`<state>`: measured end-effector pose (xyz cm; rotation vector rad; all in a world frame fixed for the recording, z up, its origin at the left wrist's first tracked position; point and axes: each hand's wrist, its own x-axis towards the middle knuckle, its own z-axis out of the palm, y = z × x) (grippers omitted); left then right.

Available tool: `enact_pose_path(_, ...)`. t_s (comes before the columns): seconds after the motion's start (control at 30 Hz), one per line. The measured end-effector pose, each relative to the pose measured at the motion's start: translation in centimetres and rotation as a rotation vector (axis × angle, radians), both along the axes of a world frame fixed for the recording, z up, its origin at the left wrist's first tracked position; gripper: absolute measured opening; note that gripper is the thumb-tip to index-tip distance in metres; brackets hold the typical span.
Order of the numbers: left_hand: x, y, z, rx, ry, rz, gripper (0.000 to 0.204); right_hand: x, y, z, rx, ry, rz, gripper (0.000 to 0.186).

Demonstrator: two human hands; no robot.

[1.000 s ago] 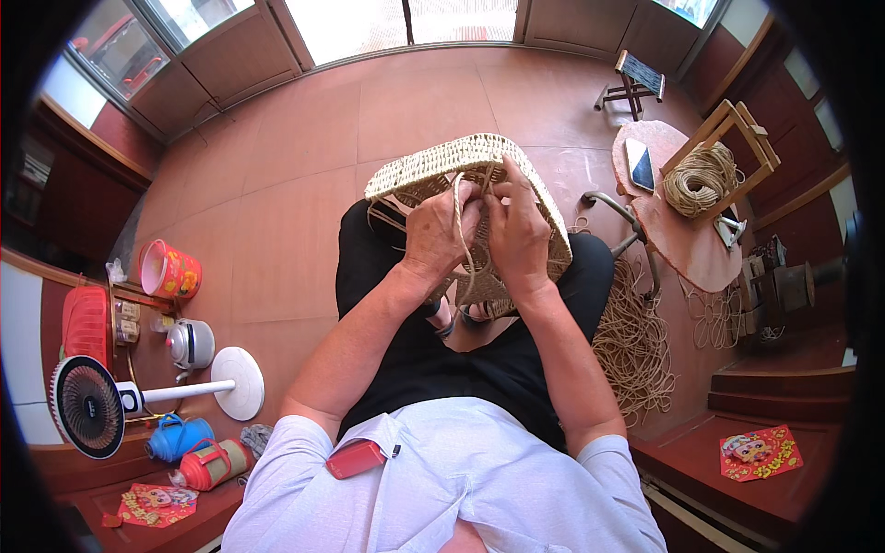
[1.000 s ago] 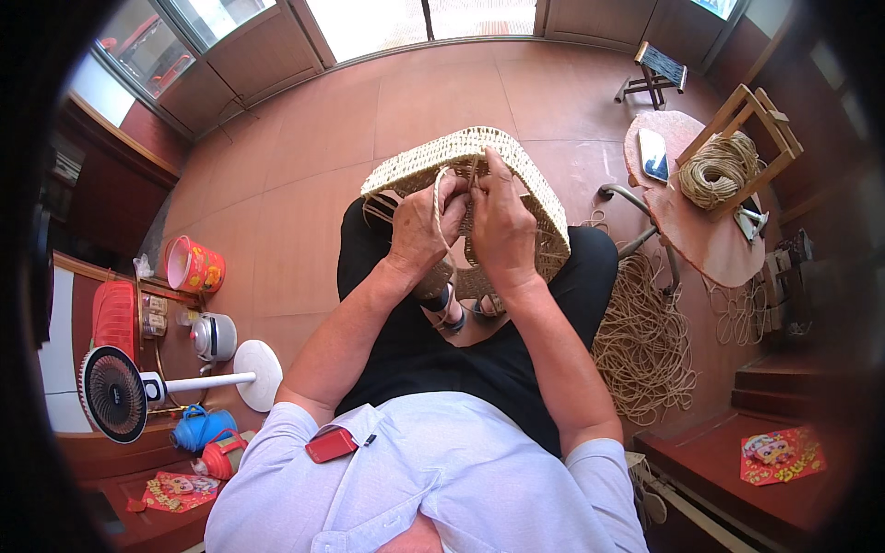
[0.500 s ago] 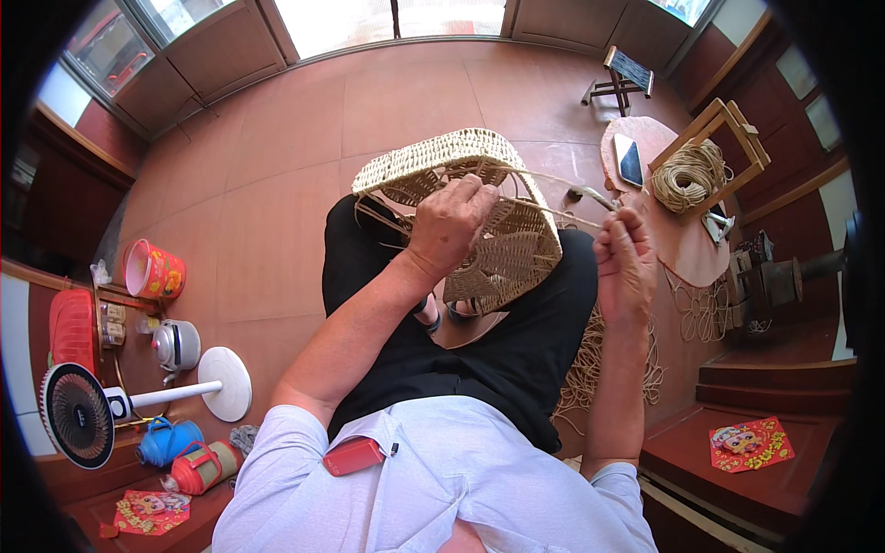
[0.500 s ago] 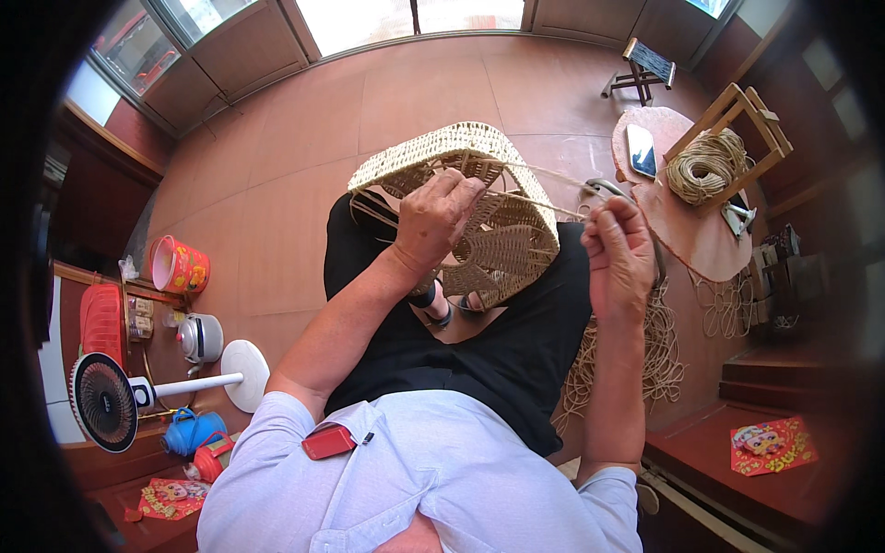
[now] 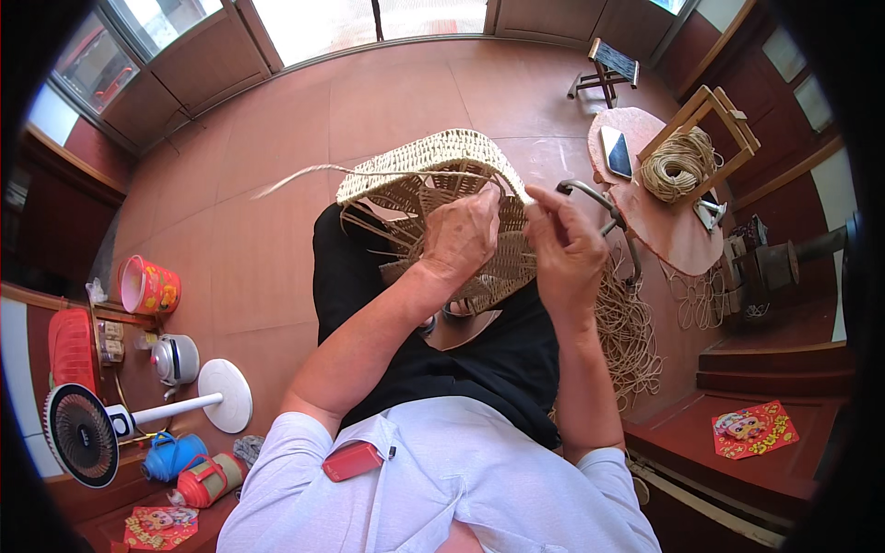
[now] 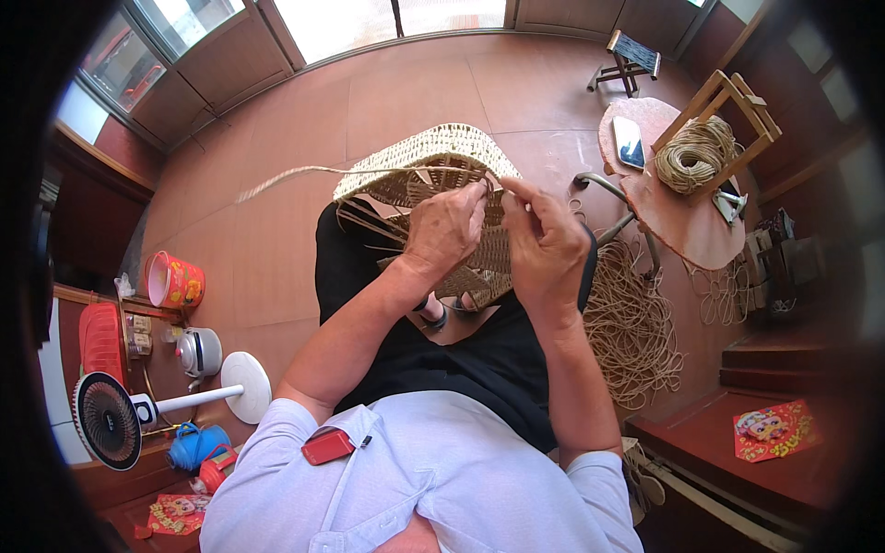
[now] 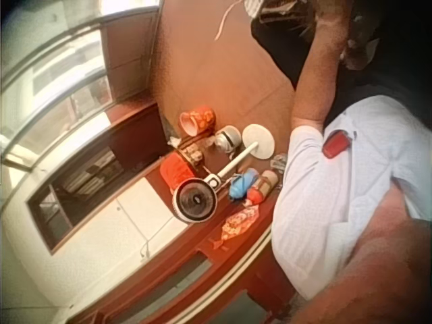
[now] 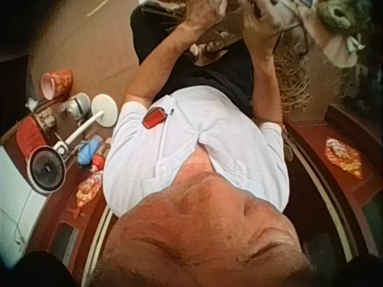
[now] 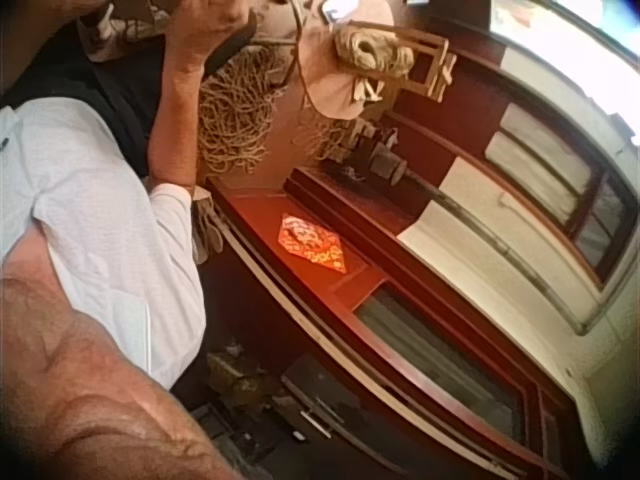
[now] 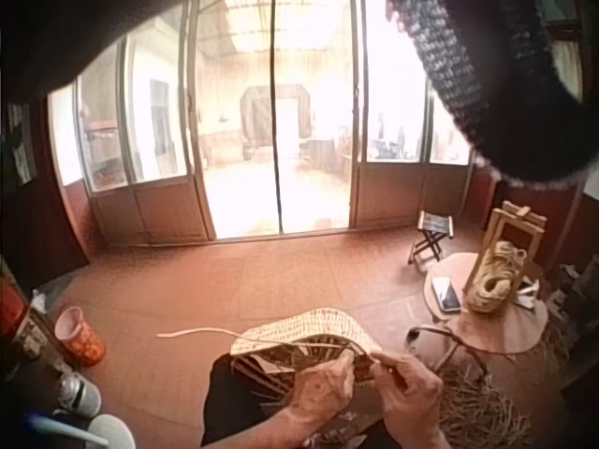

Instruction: Weaving a basket using rope around a pre-formed frame.

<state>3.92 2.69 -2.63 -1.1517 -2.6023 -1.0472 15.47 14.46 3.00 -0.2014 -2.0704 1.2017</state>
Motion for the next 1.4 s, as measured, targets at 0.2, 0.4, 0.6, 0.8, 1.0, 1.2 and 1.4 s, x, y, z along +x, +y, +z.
enact_pose_path(0.2,0.4,-1.3,0.6,0.065,-0.22,-0.099,0.025,0.5,-1.4,-6.6,-0.83,-0.234,0.111,0.042)
enact_pose_path(0.4,0.2,-1.1,1.4,0.056,-0.348,-0.049,0.025,-3.8,-1.1,-7.8,-1.51,-0.065,0.214,0.006)
enact_pose_path(0.6,1.0,-0.5,0.9,0.279,-0.541,0.048,0.025,-4.5,-2.0,-8.6,-1.606,0.098,0.232,0.007)
enact_pose_path(0.8,1.2,0.0,-0.2,0.252,-0.312,0.076,0.024,-2.6,-1.7,-9.3,-1.479,0.097,0.159,0.015)
enact_pose_path(1.0,1.5,-0.2,-0.3,0.158,-0.21,0.088,0.022,-2.3,-1.3,-9.1,-1.376,0.104,0.097,0.016)
enact_pose_path(1.2,1.5,-0.6,-0.7,0.336,0.081,0.089,0.016,-0.4,-0.8,-7.5,-1.164,0.221,0.129,0.02)
enact_pose_path(1.4,2.0,0.0,-1.6,0.353,0.194,0.02,0.018,3.2,-0.5,-7.1,-0.963,0.139,0.169,0.02)
